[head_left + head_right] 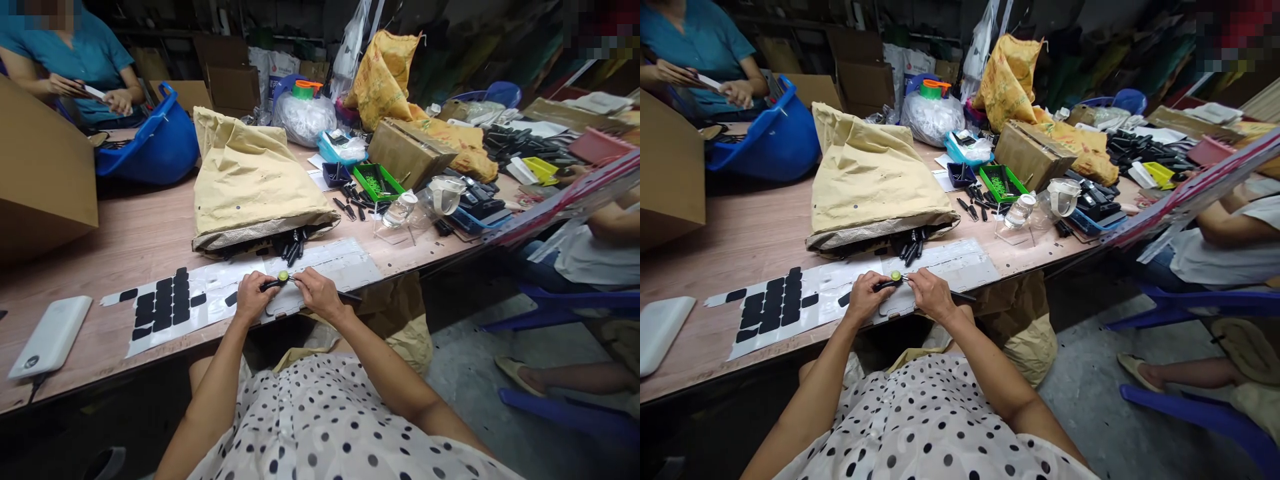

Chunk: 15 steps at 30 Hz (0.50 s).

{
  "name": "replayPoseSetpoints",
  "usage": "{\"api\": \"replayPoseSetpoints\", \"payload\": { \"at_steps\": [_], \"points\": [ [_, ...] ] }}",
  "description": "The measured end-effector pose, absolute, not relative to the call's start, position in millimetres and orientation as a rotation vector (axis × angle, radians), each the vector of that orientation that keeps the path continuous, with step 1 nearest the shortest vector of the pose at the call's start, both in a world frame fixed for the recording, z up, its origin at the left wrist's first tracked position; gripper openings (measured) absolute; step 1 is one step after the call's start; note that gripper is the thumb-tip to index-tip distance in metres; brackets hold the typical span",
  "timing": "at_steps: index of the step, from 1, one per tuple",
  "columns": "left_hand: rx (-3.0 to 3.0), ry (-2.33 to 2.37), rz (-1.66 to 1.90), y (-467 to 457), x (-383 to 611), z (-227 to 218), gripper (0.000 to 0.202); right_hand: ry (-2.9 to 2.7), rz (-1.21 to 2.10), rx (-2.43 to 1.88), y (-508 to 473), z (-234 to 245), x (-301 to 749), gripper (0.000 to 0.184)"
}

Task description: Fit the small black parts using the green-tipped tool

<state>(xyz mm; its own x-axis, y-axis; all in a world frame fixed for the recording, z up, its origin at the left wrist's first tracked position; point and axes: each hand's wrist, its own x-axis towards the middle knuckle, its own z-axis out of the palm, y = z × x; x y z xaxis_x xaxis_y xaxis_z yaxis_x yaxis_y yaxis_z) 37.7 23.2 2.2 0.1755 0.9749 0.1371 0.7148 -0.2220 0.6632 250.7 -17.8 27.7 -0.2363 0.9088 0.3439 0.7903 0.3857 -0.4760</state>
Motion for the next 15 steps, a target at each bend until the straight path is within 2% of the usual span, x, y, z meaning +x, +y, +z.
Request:
{"api": "replayPoseSetpoints", "payload": {
  "at_steps": [15],
  "points": [
    [2.075,1.602,0.693,20.4,39.1,9.1,0.015,-2.248,0.012,-1.442,12.0,9.9,291.1,0.025]
  ]
}}
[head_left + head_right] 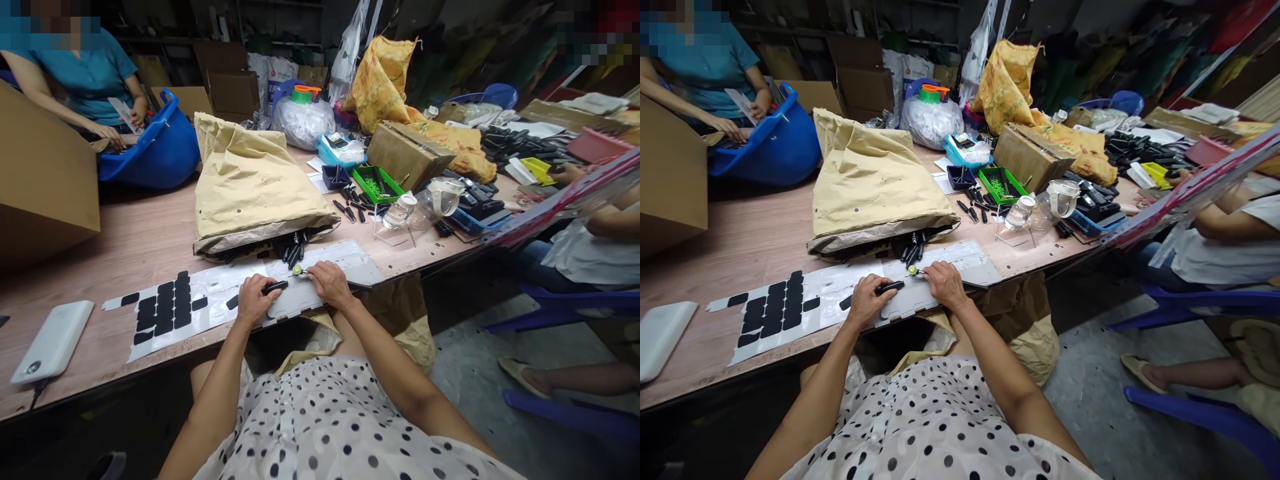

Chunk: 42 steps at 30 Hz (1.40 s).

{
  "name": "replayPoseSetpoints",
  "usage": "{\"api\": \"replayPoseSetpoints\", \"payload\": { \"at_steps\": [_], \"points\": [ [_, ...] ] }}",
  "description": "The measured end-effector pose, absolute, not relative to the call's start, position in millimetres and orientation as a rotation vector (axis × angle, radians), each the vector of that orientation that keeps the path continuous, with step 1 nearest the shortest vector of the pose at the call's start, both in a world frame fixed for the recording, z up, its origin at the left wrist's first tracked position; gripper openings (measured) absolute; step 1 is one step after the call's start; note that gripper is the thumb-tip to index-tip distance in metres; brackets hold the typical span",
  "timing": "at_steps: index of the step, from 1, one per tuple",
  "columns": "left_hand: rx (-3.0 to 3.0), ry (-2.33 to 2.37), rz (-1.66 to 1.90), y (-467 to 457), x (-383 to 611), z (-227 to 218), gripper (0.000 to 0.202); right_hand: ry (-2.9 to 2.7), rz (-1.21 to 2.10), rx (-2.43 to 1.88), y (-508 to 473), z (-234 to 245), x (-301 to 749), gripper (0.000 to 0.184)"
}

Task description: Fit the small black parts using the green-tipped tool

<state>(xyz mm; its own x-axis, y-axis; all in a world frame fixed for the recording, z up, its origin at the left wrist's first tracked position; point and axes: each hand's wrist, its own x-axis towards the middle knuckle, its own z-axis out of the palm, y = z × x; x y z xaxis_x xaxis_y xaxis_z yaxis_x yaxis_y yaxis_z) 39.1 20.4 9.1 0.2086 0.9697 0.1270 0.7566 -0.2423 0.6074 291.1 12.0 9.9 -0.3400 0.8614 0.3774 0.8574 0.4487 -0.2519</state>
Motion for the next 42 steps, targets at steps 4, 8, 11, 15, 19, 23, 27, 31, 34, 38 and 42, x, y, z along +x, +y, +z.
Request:
{"api": "replayPoseSetpoints", "payload": {
  "at_steps": [4,8,11,15,19,23,27,31,34,38,42],
  "points": [
    [2.072,1.593,0.696,19.4,38.8,8.2,0.014,-2.294,0.039,-1.383,10.6,11.0,287.3,0.024],
    [2.057,1.585,0.697,20.1,37.7,8.1,0.013,-2.353,0.083,-1.329,15.1,10.5,287.1,0.021],
    [2.041,1.543,0.755,19.8,35.6,12.6,0.012,-2.338,0.111,-1.331,19.2,8.8,288.2,0.021],
    [2.044,1.437,0.926,-0.4,35.8,21.2,0.015,-2.309,0.128,-1.334,20.7,8.0,287.0,0.018],
    [2.017,1.213,0.849,-52.9,42.7,13.6,0.026,-2.301,0.128,-1.366,20.3,9.3,284.7,0.017],
    [1.913,1.114,0.613,-96.0,45.5,-16.3,0.035,-2.294,0.136,-1.385,20.7,8.8,283.9,0.017],
    [1.668,1.517,0.270,-96.4,38.4,-48.8,0.038,-2.276,0.143,-1.390,21.6,7.1,283.2,0.016],
    [1.565,1.766,-0.030,-82.5,35.2,-63.2,0.040,-2.264,0.154,-1.386,21.7,7.5,282.1,0.017],
    [1.613,1.734,-0.083,-82.7,39.0,-59.7,0.041,-2.267,0.154,-1.393,21.1,9.0,281.4,0.018],
    [1.647,1.451,0.075,-87.9,47.7,-34.4,0.031,-2.275,0.165,-1.389,19.9,11.1,281.3,0.020],
    [1.538,1.135,0.445,-60.6,59.8,9.9,0.040,-2.268,0.167,-1.390,19.5,11.9,280.6,0.021]
  ]
}}
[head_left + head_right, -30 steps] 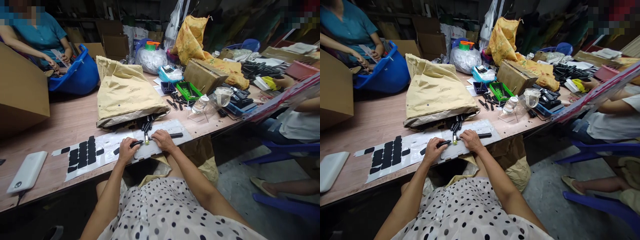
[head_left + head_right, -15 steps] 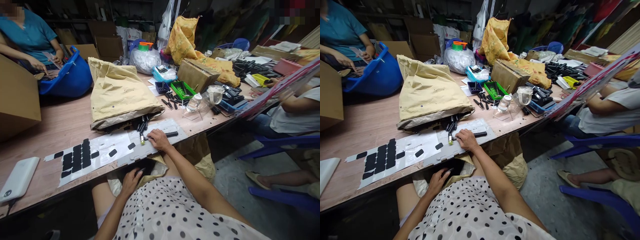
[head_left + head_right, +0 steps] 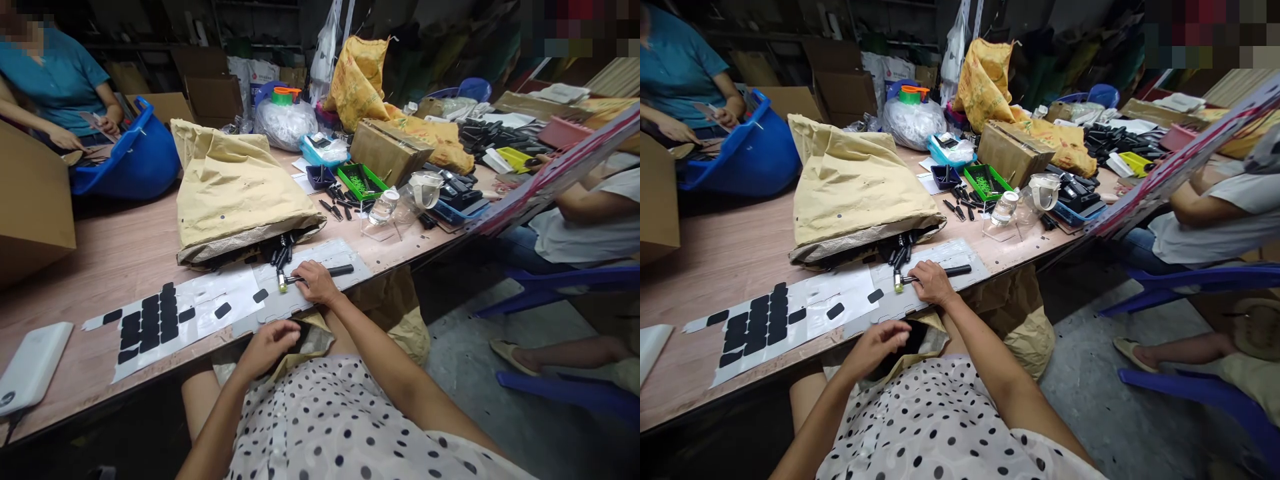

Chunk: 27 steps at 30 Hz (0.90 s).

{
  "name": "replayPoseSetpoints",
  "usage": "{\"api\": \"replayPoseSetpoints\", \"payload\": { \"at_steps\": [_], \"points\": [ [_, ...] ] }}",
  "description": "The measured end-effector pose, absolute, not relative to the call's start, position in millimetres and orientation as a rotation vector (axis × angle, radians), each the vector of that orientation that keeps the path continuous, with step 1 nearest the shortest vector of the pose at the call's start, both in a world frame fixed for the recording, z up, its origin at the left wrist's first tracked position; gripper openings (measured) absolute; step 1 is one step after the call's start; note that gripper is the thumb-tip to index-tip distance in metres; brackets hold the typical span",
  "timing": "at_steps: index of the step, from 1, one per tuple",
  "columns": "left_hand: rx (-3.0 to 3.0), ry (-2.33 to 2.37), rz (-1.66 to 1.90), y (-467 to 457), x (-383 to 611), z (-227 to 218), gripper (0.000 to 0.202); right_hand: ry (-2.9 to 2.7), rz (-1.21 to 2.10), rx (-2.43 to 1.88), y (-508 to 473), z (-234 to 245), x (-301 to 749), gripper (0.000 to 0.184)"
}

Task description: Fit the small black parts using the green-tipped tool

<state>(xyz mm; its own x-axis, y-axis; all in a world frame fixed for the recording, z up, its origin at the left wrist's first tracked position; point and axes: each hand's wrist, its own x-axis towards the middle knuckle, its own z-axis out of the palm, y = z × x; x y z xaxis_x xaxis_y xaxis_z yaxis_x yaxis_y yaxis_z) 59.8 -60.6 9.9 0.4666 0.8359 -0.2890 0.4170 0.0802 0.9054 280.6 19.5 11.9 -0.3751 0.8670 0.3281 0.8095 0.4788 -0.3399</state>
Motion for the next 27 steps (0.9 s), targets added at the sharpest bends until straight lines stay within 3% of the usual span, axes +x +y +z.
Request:
{"api": "replayPoseSetpoints", "payload": {
  "at_steps": [5,12,23,27],
  "points": [
    [1.428,1.555,0.946,33.1,74.1,41.1,0.048,-2.273,0.170,-1.396,20.4,12.0,278.7,0.021],
    [1.307,2.152,0.787,108.1,89.4,31.8,0.027,-2.280,0.170,-1.393,21.2,13.0,277.7,0.019],
    [1.788,1.896,0.718,45.1,43.2,28.3,0.012,-2.264,0.183,-1.376,21.6,12.5,279.4,0.019],
    [2.037,1.685,0.723,25.9,25.6,16.0,0.016,-2.277,0.176,-1.394,19.9,12.0,281.7,0.021]
  ]
}}
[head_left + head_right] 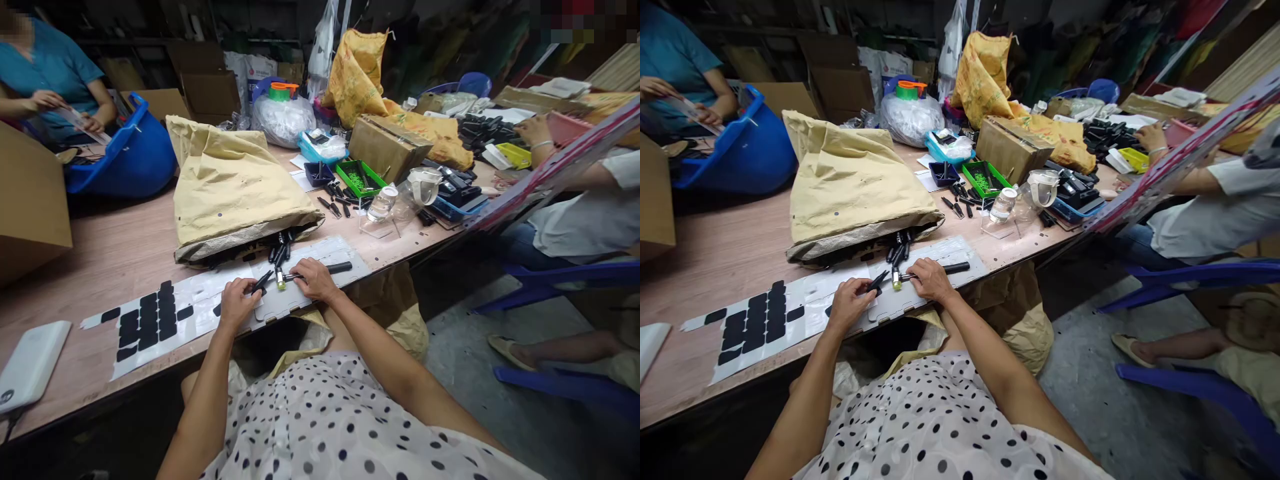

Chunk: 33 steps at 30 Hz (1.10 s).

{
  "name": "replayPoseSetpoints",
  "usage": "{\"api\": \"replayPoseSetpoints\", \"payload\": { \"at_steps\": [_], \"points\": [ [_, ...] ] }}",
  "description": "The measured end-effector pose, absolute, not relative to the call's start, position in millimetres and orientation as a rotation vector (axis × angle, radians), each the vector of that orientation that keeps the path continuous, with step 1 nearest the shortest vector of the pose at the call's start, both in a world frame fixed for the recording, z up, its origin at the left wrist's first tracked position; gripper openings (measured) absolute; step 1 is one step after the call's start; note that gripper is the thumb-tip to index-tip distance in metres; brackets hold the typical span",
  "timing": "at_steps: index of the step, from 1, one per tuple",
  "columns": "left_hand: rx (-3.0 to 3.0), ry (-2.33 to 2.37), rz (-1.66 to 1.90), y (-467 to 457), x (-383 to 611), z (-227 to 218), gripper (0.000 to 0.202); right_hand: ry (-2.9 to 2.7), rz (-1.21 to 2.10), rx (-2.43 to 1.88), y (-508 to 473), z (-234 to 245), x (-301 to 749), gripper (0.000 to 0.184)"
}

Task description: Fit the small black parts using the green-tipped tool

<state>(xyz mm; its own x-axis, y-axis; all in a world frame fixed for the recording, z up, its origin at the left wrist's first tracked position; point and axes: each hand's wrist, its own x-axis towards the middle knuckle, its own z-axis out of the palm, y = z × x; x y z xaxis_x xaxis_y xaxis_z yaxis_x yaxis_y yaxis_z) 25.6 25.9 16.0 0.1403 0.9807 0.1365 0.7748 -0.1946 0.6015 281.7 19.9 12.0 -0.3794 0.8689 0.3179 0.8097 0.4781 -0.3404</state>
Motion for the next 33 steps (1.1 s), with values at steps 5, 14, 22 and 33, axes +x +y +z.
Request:
{"api": "replayPoseSetpoints", "payload": {
  "at_steps": [5,14,22,33],
  "points": [
    [2.147,1.618,0.727,21.8,25.8,7.5,0.019,-2.189,0.030,-1.495,16.3,8.7,282.3,0.021],
    [2.125,1.651,0.751,22.6,32.0,4.6,0.013,-2.160,-0.058,-1.381,10.0,8.1,287.9,0.018],
    [2.086,1.629,0.706,19.6,33.0,9.3,0.017,-1.968,0.141,-1.415,-26.3,25.0,257.0,0.029],
    [2.099,1.637,0.678,23.6,35.0,2.5,0.015,-2.061,0.203,-1.524,-33.7,32.0,231.7,0.036]
  ]
}}
